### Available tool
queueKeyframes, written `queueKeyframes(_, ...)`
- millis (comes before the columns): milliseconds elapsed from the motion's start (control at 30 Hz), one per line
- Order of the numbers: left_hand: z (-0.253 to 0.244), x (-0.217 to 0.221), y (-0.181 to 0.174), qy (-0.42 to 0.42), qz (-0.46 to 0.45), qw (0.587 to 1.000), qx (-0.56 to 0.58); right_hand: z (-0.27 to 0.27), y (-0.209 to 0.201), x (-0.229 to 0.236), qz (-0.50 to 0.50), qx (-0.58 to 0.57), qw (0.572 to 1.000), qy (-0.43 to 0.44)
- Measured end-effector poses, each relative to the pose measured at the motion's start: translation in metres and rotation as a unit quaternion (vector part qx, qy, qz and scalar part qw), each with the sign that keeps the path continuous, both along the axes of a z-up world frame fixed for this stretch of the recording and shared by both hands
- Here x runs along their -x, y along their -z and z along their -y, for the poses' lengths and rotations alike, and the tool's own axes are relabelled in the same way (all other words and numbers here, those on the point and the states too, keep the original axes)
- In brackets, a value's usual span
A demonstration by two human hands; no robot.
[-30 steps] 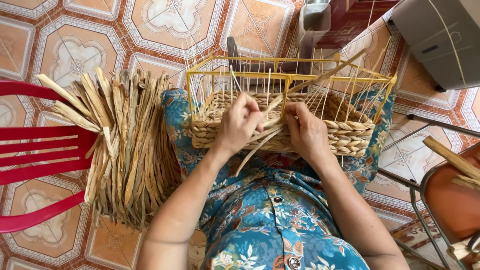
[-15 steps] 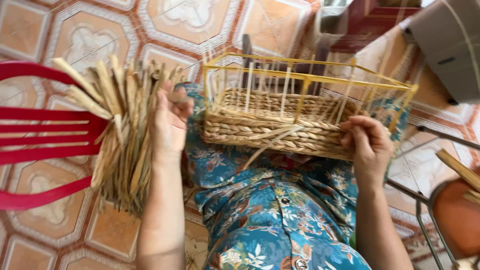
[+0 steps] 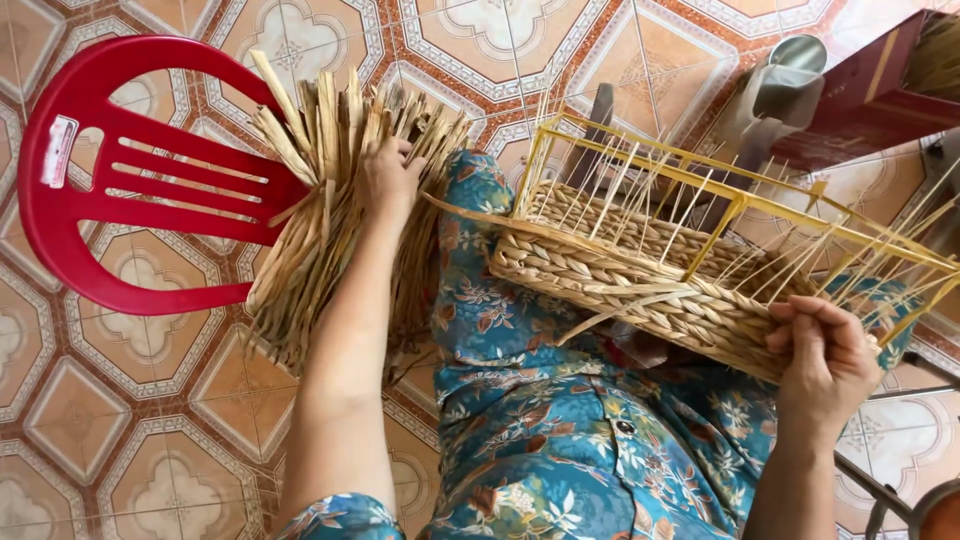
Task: The person weaves a basket by taking dried plant fibers from a bundle and weaving them around a wire frame by hand.
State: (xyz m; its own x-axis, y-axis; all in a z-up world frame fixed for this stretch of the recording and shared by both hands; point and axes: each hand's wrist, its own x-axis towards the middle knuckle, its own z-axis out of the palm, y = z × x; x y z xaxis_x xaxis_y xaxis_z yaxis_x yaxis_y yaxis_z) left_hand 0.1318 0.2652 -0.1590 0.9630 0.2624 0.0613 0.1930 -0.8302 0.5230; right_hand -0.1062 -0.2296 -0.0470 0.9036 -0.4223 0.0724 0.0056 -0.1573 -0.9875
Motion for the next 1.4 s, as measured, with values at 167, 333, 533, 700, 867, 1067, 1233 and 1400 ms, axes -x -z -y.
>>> queueKeyframes(167, 0.008, -0.008, -0.002, -0.034, -0.055, 0.996, -0.066, -0.002, -0.002, 0.002, -0.001, 0.023, 1.000, 0.007)
queueKeyframes(333, -0.025, -0.018, 0.004, 0.002, -0.118, 0.990, 0.077, -0.001, 0.000, 0.002, -0.014, 0.009, 1.000, 0.003)
queueKeyframes(533, -0.028, -0.015, -0.074, 0.037, -0.147, 0.982, 0.114, -0.004, -0.005, 0.000, -0.018, 0.014, 1.000, 0.003)
queueKeyframes(700, -0.046, -0.027, -0.092, 0.081, -0.129, 0.986, 0.062, -0.003, -0.004, 0.000, -0.017, 0.012, 1.000, 0.001)
queueKeyframes(867, -0.028, -0.033, -0.153, 0.068, -0.202, 0.977, -0.030, -0.004, -0.005, 0.000, -0.017, 0.008, 1.000, 0.002)
queueKeyframes(1067, -0.064, -0.063, -0.177, 0.168, 0.237, 0.926, 0.241, -0.004, -0.005, -0.002, -0.025, 0.002, 1.000, 0.011)
queueKeyframes(1233, 0.027, -0.039, -0.200, 0.321, 0.175, 0.895, 0.256, -0.008, -0.010, -0.005, -0.029, -0.008, 0.999, 0.015)
queueKeyframes(1400, 0.119, 0.033, -0.275, 0.452, 0.141, 0.845, 0.247, -0.039, -0.021, -0.021, -0.020, 0.086, 0.996, -0.029)
